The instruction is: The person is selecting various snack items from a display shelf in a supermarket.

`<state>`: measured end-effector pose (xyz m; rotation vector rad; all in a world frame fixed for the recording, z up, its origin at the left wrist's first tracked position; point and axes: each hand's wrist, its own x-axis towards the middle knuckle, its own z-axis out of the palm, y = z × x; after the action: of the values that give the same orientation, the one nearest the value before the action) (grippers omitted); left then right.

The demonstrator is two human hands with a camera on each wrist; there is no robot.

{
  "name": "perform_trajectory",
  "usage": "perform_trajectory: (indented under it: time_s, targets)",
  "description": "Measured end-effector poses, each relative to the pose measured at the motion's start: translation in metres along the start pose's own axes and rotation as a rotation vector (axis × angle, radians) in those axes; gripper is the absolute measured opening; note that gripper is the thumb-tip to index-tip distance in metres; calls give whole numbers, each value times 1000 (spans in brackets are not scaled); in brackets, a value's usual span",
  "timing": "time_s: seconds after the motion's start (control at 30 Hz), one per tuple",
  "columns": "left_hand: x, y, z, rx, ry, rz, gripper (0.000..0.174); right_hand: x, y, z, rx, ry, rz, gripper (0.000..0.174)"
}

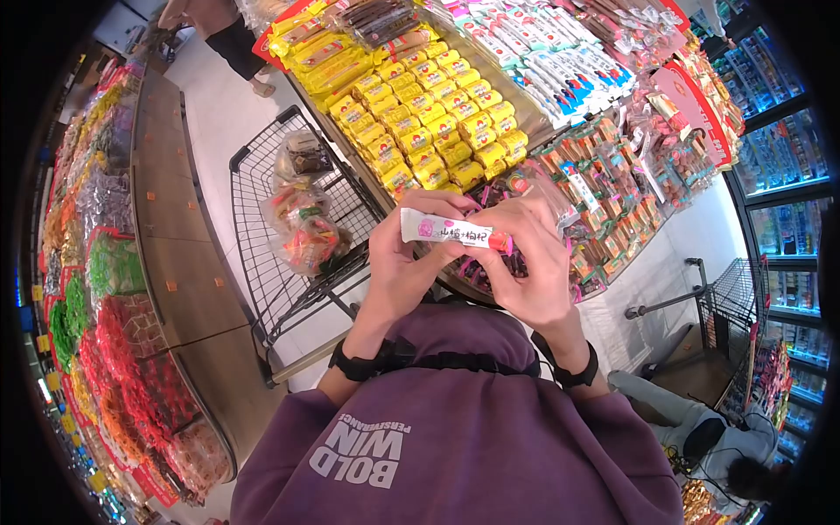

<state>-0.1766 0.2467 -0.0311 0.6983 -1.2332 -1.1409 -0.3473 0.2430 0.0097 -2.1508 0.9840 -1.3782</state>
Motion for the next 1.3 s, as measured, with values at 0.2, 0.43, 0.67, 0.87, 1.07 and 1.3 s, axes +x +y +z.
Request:
perform_trajectory:
  time_s: [0.2,0.43,0.67,0.87,1.07,1.3]
  targets:
    - [-4,-3,10,-60,8,13,26,-6,1,4,-40,51,24,29]
    - [-4,-5,6,-24,25,-4,31,-7,2,0,0,66,62,26]
    - [-4,-3,-2,16,75,22,37,-8,8,-12,-17,-13,103,26]
    - [-5,2,0,6,77,-25,33,-11,9,-9,-7,4,87,26]
    - [-4,4,1,-21,47,-35,33,-12,11,-8,-11,26,84,25]
    - [-3,6,-12,47,-31,-5,35,-18,16,-12,211,5,243,30]
